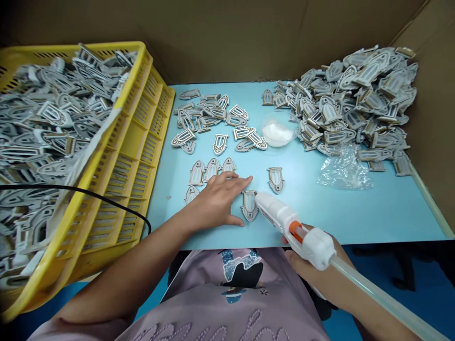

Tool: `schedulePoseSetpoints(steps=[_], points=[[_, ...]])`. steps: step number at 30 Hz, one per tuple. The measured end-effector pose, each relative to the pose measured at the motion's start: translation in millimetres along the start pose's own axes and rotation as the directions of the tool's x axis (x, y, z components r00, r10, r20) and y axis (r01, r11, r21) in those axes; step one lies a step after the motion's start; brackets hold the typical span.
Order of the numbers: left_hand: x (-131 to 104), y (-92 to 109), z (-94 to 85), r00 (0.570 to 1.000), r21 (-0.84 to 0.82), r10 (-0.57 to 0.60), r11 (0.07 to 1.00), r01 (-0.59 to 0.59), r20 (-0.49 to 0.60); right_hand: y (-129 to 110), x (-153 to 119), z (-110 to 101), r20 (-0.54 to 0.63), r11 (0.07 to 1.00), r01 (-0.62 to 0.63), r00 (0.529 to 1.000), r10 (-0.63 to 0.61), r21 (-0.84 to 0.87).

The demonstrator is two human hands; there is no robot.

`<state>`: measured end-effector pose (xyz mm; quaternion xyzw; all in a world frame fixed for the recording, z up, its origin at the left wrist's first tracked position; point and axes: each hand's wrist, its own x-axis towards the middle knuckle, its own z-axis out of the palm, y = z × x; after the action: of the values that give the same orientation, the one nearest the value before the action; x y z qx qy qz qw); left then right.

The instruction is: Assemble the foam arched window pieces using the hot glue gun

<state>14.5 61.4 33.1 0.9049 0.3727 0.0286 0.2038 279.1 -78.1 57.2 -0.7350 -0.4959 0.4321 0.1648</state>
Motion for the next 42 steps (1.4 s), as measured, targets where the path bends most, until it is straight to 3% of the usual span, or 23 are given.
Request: schedulePoseSetpoints(steps=[2, 4, 9, 16, 23, 31, 42], points=[[-1.1, -1.9, 5.4, 1.000, -0.021, -0.004, 1.000, 0.004, -0.013, -6.3, 2.4, -2.0, 0.131, 0.999, -0.047, 0.990, 0.049, -0.018], [-2.1, -0.9, 11.9, 0.998, -0.019, -0.010, 1.000, 0.009, -0.055, -16.6, 4.5, -3.0, 0.176, 0.996, -0.072, 0.981, 0.080, -0.055], [-3.5, 2.8, 18.9, 0.993, 0.022, -0.034, 0.999, 0.037, -0.113, -36.6, 5.8, 0.1, 0.153, 0.998, -0.023, 0.988, 0.033, -0.066], [-1.5, 3.0, 18.2, 0.991, 0.026, -0.024, 0.999, 0.027, -0.135, -38.0, 1.3, 5.9, 0.106, 0.989, -0.010, 0.994, 0.026, -0.145], [-2.2, 1.4, 21.4, 0.988, 0.019, -0.017, 1.000, 0.021, -0.153, -20.7, 5.0, 7.5, 0.072, 0.986, 0.061, 0.996, -0.050, -0.157], [-2.0, 1.3, 22.8, 0.985, 0.027, -0.005, 1.000, 0.010, -0.174, 15.7, 11.6, 13.6, -0.045, 0.993, 0.110, 0.993, -0.108, 0.044], [-2.5, 0.2, 23.9, 0.983, 0.027, 0.003, 1.000, 0.002, -0.186, 16.3, 22.5, 10.4, -0.106, 0.988, 0.148, 0.984, -0.143, 0.044]])
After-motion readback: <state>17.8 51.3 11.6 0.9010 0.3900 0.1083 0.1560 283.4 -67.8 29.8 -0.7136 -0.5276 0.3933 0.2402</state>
